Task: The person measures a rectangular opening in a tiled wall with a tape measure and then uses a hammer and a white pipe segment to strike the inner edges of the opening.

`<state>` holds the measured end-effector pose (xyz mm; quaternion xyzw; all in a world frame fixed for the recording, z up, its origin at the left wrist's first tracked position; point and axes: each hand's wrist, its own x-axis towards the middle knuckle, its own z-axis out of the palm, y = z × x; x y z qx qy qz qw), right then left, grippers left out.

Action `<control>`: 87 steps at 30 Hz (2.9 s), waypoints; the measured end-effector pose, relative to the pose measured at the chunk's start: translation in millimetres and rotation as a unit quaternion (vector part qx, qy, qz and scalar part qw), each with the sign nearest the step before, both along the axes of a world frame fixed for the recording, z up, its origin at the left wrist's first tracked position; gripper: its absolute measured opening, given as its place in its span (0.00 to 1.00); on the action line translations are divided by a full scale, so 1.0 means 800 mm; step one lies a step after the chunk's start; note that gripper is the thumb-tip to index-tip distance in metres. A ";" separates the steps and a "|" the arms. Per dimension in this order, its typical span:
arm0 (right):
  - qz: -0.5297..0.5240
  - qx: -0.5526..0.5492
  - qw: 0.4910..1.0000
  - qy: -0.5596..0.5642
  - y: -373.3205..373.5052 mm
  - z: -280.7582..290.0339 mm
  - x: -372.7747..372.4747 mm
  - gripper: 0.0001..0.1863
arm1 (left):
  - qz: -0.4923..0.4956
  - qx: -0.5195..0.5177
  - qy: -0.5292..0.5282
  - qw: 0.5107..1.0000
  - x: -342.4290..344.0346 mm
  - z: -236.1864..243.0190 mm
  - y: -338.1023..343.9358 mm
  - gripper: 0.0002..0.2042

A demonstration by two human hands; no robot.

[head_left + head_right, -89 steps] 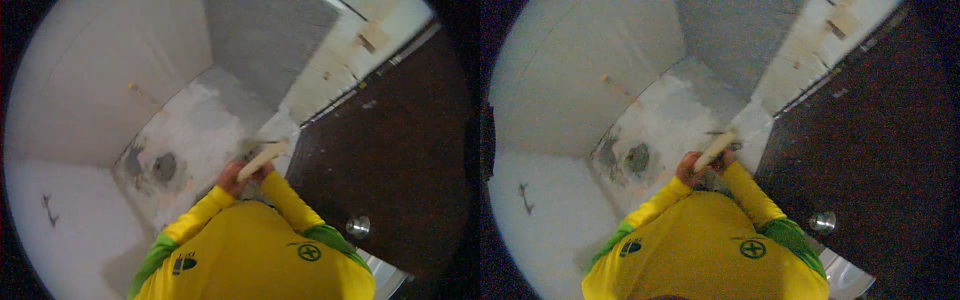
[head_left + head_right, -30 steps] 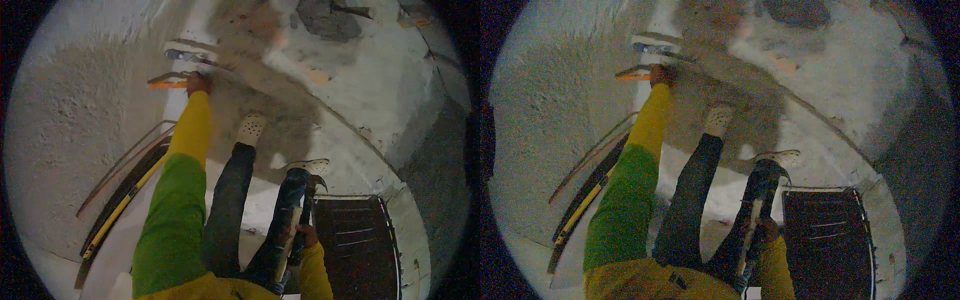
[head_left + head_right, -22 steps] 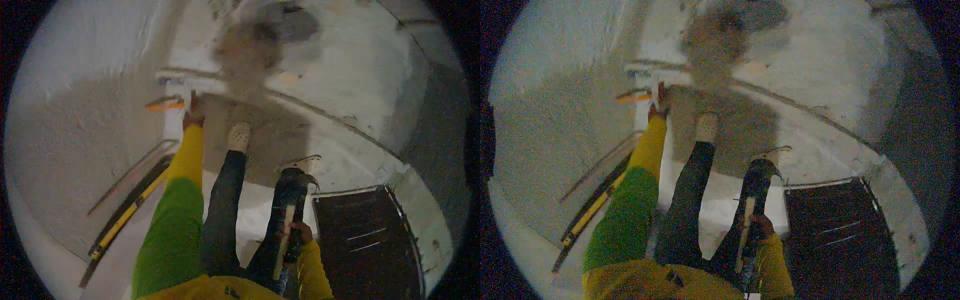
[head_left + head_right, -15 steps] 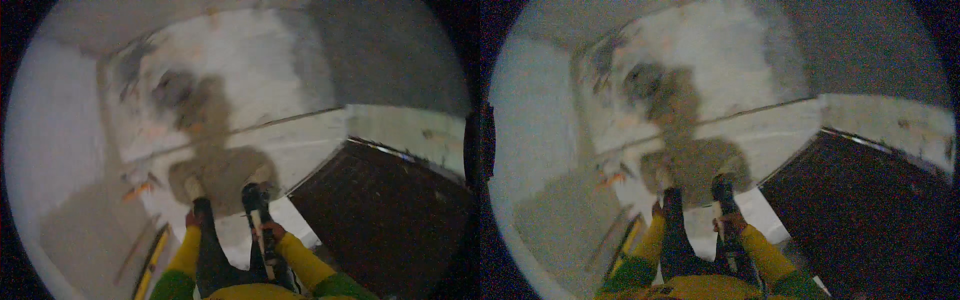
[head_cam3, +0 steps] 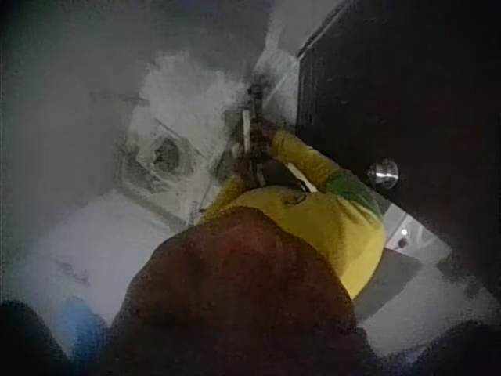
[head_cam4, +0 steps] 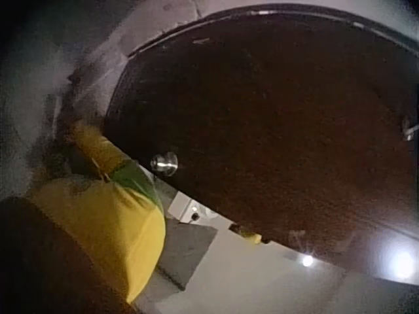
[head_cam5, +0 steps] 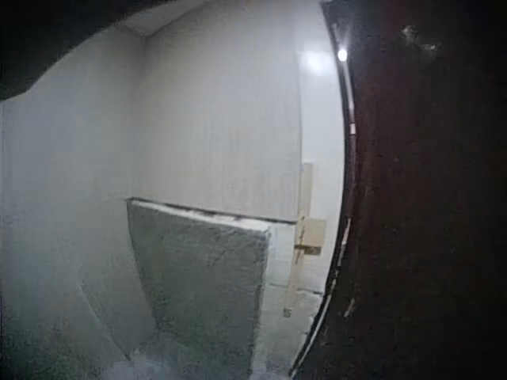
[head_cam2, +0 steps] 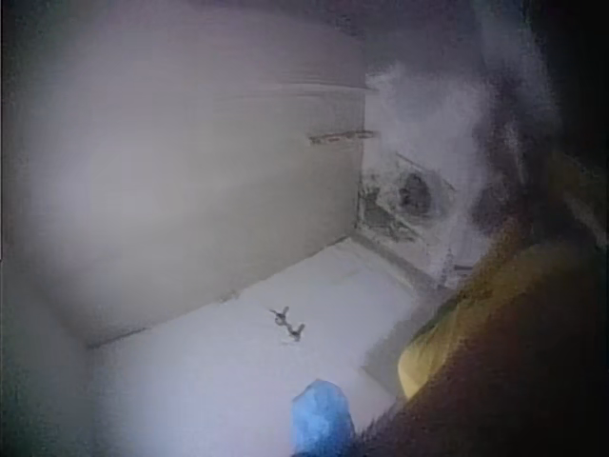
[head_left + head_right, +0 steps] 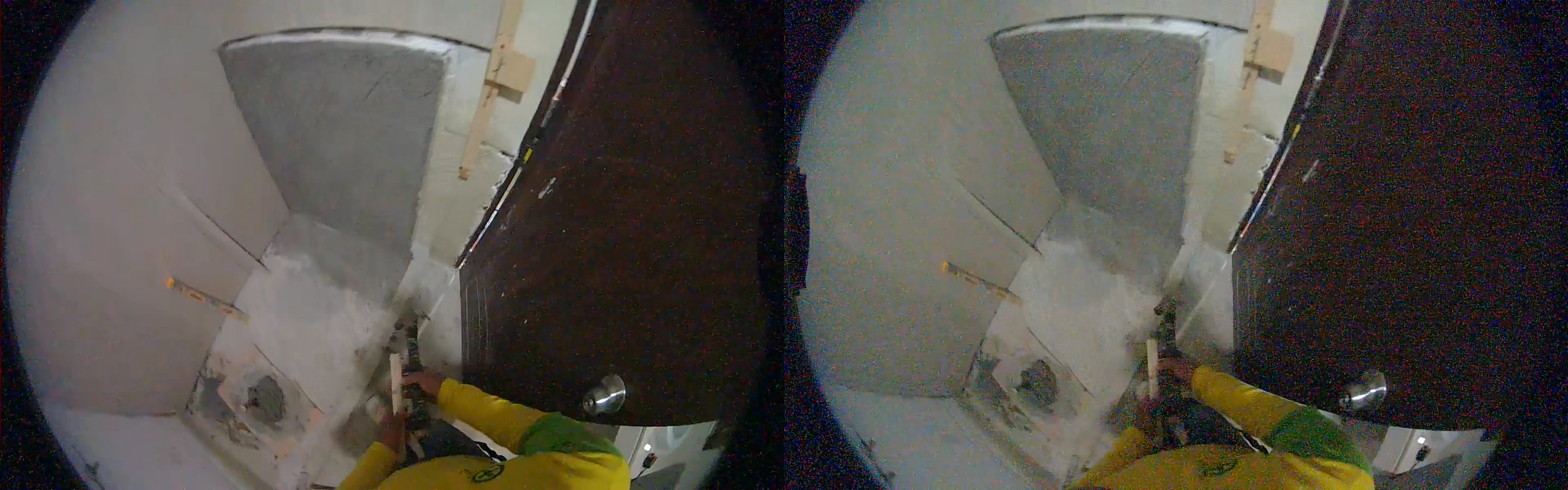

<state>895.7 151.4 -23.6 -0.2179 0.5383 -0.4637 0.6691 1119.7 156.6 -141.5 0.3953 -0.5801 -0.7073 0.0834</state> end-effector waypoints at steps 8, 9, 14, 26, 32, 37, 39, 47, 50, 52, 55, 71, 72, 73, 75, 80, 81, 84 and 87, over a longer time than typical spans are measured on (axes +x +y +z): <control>-0.035 0.126 0.961 0.245 0.112 0.047 -0.185 0.37 | 0.178 0.146 -0.032 0.973 -0.022 0.140 -0.121 0.10; -0.043 0.144 0.951 0.269 0.111 0.099 -0.182 0.35 | 0.201 0.168 -0.006 0.965 -0.012 0.155 -0.139 0.08; -0.189 0.154 0.919 0.311 0.120 0.122 -0.176 0.21 | 0.091 -0.026 0.013 0.995 -0.048 0.147 -0.235 0.11; -0.370 -0.140 0.760 0.516 -0.015 0.205 -0.263 0.11 | -0.020 -0.280 0.114 0.953 -0.359 0.307 -0.328 0.20; -0.454 -0.141 0.755 0.452 -0.045 0.176 -0.307 0.12 | -0.072 -0.261 0.115 0.956 -0.472 0.419 -0.352 0.21; -0.463 -0.222 0.585 0.628 -0.047 0.241 -0.318 0.13 | -0.076 -0.346 0.112 0.928 -0.518 0.472 -0.361 0.21; -0.478 -0.306 0.787 0.243 -0.049 0.273 -0.317 0.14 | -0.065 -0.397 0.200 0.893 -0.542 0.466 -0.374 0.19; -0.342 -0.116 0.768 0.530 -0.053 0.284 -0.312 0.15 | -0.054 -0.415 0.161 0.894 -0.581 0.493 -0.407 0.22; -0.444 -0.241 0.754 0.420 -0.096 0.270 -0.317 0.15 | -0.057 -0.428 0.185 0.883 -0.597 0.506 -0.426 0.22; -0.507 -0.344 0.724 0.317 -0.126 0.230 -0.342 0.15 | -0.051 -0.437 0.205 0.874 -0.603 0.499 -0.450 0.22; -0.403 -0.210 0.707 0.542 -0.147 0.225 -0.367 0.08 | -0.079 -0.414 0.181 0.889 -0.610 0.494 -0.479 0.21; -0.491 -0.181 0.590 0.614 -0.268 0.383 -0.352 0.12 | -0.169 -0.444 0.174 0.862 -0.632 0.485 -0.550 0.23; -0.488 -0.226 0.535 0.651 -0.280 0.375 -0.369 0.11 | -0.170 -0.455 0.184 0.854 -0.635 0.487 -0.552 0.24; -0.477 -0.204 0.561 0.645 -0.282 0.354 -0.383 0.11 | -0.172 -0.465 0.193 0.847 -0.638 0.489 -0.552 0.24; -0.447 -0.155 0.617 0.629 -0.293 0.328 -0.410 0.12 | -0.186 -0.468 0.182 0.845 -0.639 0.479 -0.554 0.23; -0.426 -0.166 0.641 0.617 -0.293 0.271 -0.420 0.15 | -0.187 -0.515 0.228 0.805 -0.652 0.470 -0.575 0.20; -0.472 -0.200 0.680 0.525 -0.297 0.267 -0.418 0.16 | -0.210 -0.459 0.186 0.843 -0.650 0.478 -0.572 0.19; -0.460 -0.161 0.738 0.467 -0.295 0.324 -0.405 0.19 | -0.209 -0.427 0.174 0.863 -0.644 0.476 -0.575 0.18; -0.436 -0.068 0.733 0.517 -0.292 0.318 -0.415 0.20 | -0.183 -0.490 0.212 0.825 -0.650 0.471 -0.565 0.16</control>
